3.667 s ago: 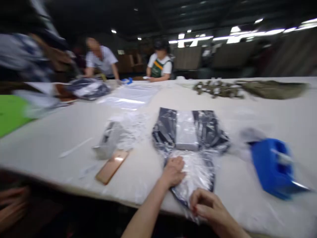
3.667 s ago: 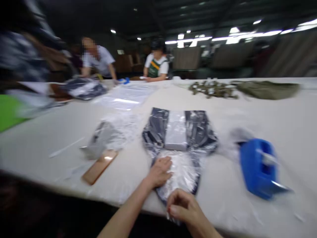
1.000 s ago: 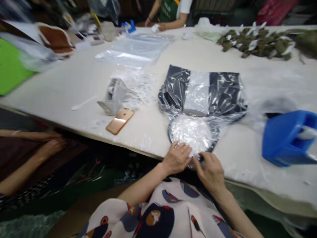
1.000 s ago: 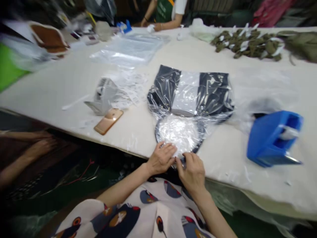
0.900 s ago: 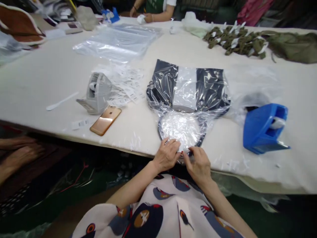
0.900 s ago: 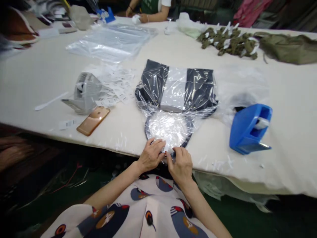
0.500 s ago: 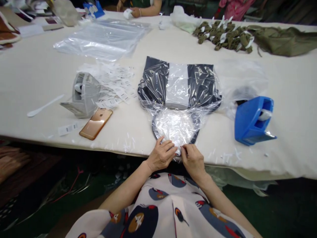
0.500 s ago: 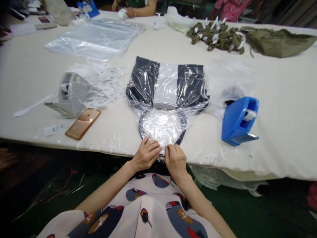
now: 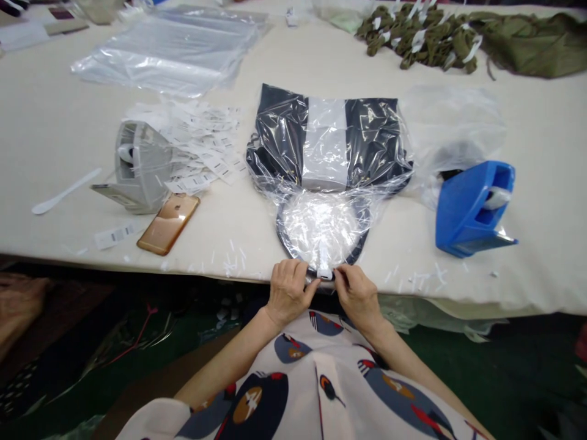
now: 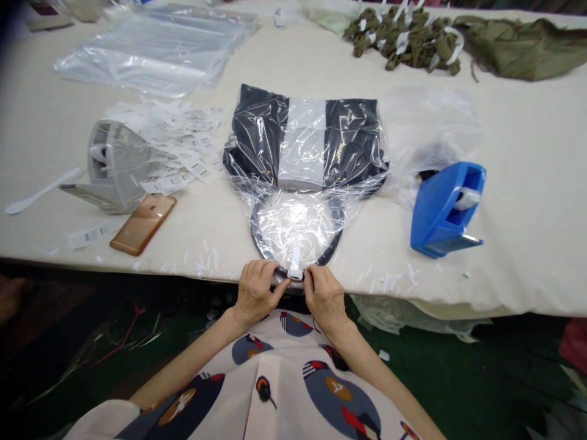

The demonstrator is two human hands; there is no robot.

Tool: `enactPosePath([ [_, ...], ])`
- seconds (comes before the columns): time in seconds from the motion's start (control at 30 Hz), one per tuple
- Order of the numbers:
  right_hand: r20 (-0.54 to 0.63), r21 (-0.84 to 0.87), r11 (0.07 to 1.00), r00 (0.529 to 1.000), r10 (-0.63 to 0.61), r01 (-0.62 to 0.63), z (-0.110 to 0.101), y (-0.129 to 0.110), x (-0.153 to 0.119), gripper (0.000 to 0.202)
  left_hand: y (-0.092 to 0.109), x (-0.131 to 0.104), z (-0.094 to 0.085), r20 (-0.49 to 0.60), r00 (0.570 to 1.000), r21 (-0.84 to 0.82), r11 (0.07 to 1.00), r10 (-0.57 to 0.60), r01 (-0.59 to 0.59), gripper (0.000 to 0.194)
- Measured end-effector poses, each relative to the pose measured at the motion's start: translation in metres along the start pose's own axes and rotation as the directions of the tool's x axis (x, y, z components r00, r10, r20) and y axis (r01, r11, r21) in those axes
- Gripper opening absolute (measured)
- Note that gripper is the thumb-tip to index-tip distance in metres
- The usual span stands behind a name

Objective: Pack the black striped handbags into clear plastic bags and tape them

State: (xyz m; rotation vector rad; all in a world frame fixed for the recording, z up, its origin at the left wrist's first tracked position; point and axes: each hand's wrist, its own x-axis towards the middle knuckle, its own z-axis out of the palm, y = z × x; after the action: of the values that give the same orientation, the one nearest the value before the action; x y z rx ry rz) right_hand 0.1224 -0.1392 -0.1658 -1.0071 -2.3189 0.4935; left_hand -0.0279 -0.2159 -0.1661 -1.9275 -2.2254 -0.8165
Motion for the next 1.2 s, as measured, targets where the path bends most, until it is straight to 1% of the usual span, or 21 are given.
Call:
enactPosePath([
  [0.1, -0.004, 0.003, 1.0, 1.0, -0.019, 0.019, 0.0, 0.002, 0.001, 0.009, 0.003, -0.001, 0.003, 0.091, 0.995, 0.023, 0.998, 0.048, -0.05, 0.015],
  [0.17, -0.01, 0.02, 0.999, 0.999, -0.031, 0.031, -0.001, 0.003, 0.001, 0.009, 0.002, 0.0, 0.005, 0.094, 0.99, 0.012, 0.994, 0.103, -0.105, 0.014],
  [0.23, -0.015, 0.046, 0.998, 0.999, -0.046, 0.047, -0.002, 0.003, 0.002, 0.008, 0.0, 0.0, 0.004, 0.085, 0.987, -0.023, 0.991, 0.134, -0.133, 0.017],
  [0.3, -0.009, 0.07, 0.996, 0.998, -0.061, 0.061, -0.002, 0.003, 0.003, 0.008, -0.001, 0.003, 0.001, 0.083, 0.991, -0.099, 0.99, 0.106, -0.098, 0.018],
  [0.4, 0.02, 0.079, 0.993, 0.996, -0.088, 0.086, 0.0, 0.003, 0.005, 0.009, 0.004, 0.009, -0.007, 0.102, 0.995, -0.25, 0.968, 0.011, 0.015, 0.017],
  [0.5, 0.039, 0.063, 0.993, 0.994, -0.106, 0.104, 0.002, 0.004, 0.007, 0.011, 0.012, 0.015, -0.011, 0.093, 0.995, -0.32, 0.945, -0.037, 0.066, 0.016],
  [0.6, 0.041, 0.074, 0.993, 0.995, -0.092, 0.089, 0.003, 0.005, 0.007, 0.011, 0.017, 0.015, -0.003, 0.049, 0.998, -0.29, 0.955, -0.046, 0.058, 0.018],
  [0.73, 0.069, 0.135, 0.99, 0.997, -0.046, 0.036, 0.002, 0.007, 0.006, 0.011, 0.016, 0.006, 0.015, -0.018, 1.0, -0.202, 0.979, 0.007, -0.011, 0.021],
  [0.8, 0.078, 0.152, 0.988, 0.996, -0.031, 0.019, 0.001, 0.007, 0.006, 0.011, 0.013, 0.002, 0.02, -0.052, 0.998, -0.203, 0.979, 0.021, -0.031, 0.02],
  [0.87, 0.08, 0.164, 0.986, 0.997, -0.015, 0.002, 0.0, 0.007, 0.006, 0.011, 0.012, 0.0, 0.021, -0.068, 0.997, -0.239, 0.97, 0.034, -0.049, 0.019],
  [0.93, 0.078, 0.185, 0.982, 0.997, 0.005, -0.02, -0.001, 0.007, 0.006, 0.01, 0.011, -0.001, 0.021, -0.064, 0.996, -0.274, 0.959, 0.059, -0.074, 0.021],
  [1.0, 0.078, 0.21, 0.977, 0.997, 0.028, -0.044, -0.002, 0.006, 0.006, 0.009, 0.01, -0.001, 0.02, -0.045, 0.996, -0.27, 0.959, 0.083, -0.092, 0.028],
  [1.1, 0.081, 0.232, 0.971, 0.996, 0.042, -0.06, -0.003, 0.007, 0.005, 0.009, 0.009, -0.001, 0.021, 0.02, 0.99, -0.188, 0.973, 0.139, -0.133, 0.033],
  [1.2, 0.094, 0.207, 0.978, 0.996, -0.006, -0.014, -0.004, 0.008, 0.007, 0.011, 0.007, 0.0, 0.022, 0.082, 0.975, -0.095, 0.975, 0.207, -0.199, 0.032],
])
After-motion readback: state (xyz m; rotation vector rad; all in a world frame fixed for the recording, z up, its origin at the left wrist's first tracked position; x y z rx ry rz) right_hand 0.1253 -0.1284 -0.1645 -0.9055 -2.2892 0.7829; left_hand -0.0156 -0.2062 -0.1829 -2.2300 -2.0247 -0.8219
